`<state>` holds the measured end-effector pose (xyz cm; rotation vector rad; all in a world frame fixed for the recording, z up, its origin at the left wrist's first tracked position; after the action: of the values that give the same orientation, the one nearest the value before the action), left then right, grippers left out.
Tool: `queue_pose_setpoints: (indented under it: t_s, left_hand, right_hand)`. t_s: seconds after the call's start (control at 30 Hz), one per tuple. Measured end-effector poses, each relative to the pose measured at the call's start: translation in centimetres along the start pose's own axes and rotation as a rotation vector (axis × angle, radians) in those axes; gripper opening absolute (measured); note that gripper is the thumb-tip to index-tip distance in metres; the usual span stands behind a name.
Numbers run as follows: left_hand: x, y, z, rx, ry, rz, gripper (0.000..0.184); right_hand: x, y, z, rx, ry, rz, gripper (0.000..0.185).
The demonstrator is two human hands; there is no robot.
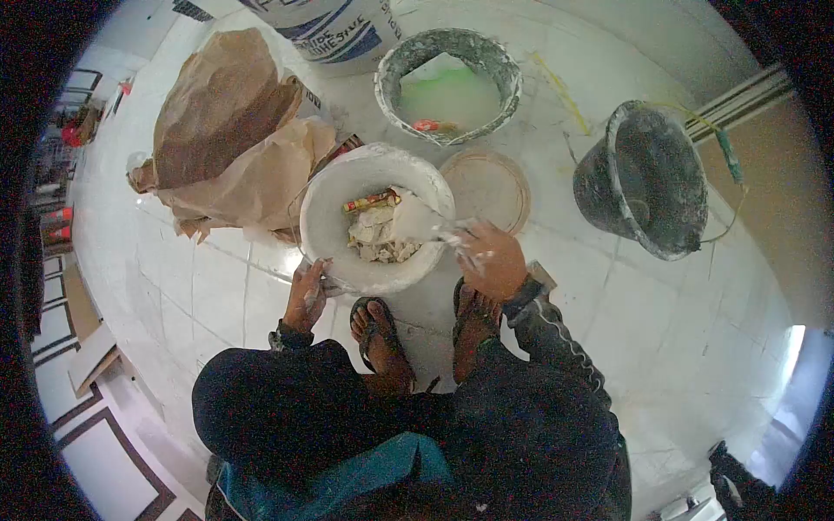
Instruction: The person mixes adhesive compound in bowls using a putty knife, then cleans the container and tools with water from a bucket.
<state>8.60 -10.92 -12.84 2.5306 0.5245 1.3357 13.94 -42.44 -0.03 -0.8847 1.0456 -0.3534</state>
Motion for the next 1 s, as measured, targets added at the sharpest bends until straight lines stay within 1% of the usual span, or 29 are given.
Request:
queue_pose_setpoints:
  t_s: [0.03,0.1,0.13,0.2,0.3,0.37,0.43,0.5,0.63,0.7,0.73,0.83,0.9,0.93,1.0]
  left_hand:
    - [-0.2,-0.1,0.0,0.006,0.006,-0.011,0.038]
    - [-0.3,0.1,-0.4,-0.022,0.033,-0.103,0.038]
    - [-0.4,0.0,-0.5,-0.011,0.033,-0.113,0.038]
    - [-0.7,-0.2,-0.6,0.072,0.024,-0.055,0.041]
    - [-0.4,0.2,-1.0,0.116,-0.005,-0.119,0.038]
    - [-0.7,0.2,-0.9,0.091,-0.018,-0.133,0.038]
    - [0.1,0.9,-1.1,0.089,0.014,-0.187,0.037]
    - [0.3,1.1,-1.1,0.093,0.005,-0.157,0.037]
    - [0.7,1.2,-1.0,0.111,-0.006,-0.086,0.036]
    - [1.0,1.4,-0.9,0.066,0.002,-0.059,0.036]
    - [1.3,1.8,-0.9,0.024,0.011,-0.035,0.036]
    - [2.0,2.5,-1.2,0.05,0.009,-0.023,0.035]
    - [1.4,2.1,-1.2,0.055,-0.021,-0.019,0.036]
    - [1.2,1.5,-1.1,0.072,-0.031,-0.013,0.037]
    - [1.1,0.8,-1.4,0.043,-0.026,-0.036,0.038]
  right_hand:
    - [0.1,0.4,0.2,-0.009,-0.011,-0.003,0.035]
    - [0.5,2.4,0.3,-0.13,-0.034,-0.254,0.041]
    - [0.7,2.4,0.3,-0.142,-0.042,-0.252,0.041]
    - [1.0,2.4,-0.5,-0.219,-0.118,-0.36,0.048]
    - [2.5,2.3,-1.6,-0.308,-0.164,-0.352,0.053]
    - [3.3,1.5,-2.1,-0.343,-0.138,-0.373,0.053]
    - [4.1,0.9,-2.7,-0.372,-0.11,-0.388,0.053]
    - [4.7,0.8,-3.5,-0.4,-0.096,-0.426,0.055]
    - [3.7,0.0,-3.4,-0.393,-0.13,-0.446,0.059]
    - [2.3,-0.9,-2.7,-0.385,-0.146,-0.372,0.058]
    - [1.9,-1.1,-2.4,-0.38,-0.142,-0.37,0.058]
    - [1.5,-1.2,-2.5,-0.382,-0.091,-0.383,0.053]
    - [1.1,-1.9,-3.2,-0.34,-0.073,-0.506,0.049]
    - [0.9,-2.5,-3.4,-0.342,-0.065,-0.509,0.049]
    - [1.2,-5.6,-3.1,-0.182,0.055,-0.475,0.046]
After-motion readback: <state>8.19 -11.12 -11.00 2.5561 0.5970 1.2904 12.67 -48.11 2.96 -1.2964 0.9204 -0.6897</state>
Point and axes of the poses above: each hand's wrist, its own z-axis towards the middle knuckle, its own y-axis out of the palm, x = y × z, the point moved 10 cm from there along z, towards the middle knuckle, and after that the axes turned 2 degrees about -z, right-handed, at the moved point
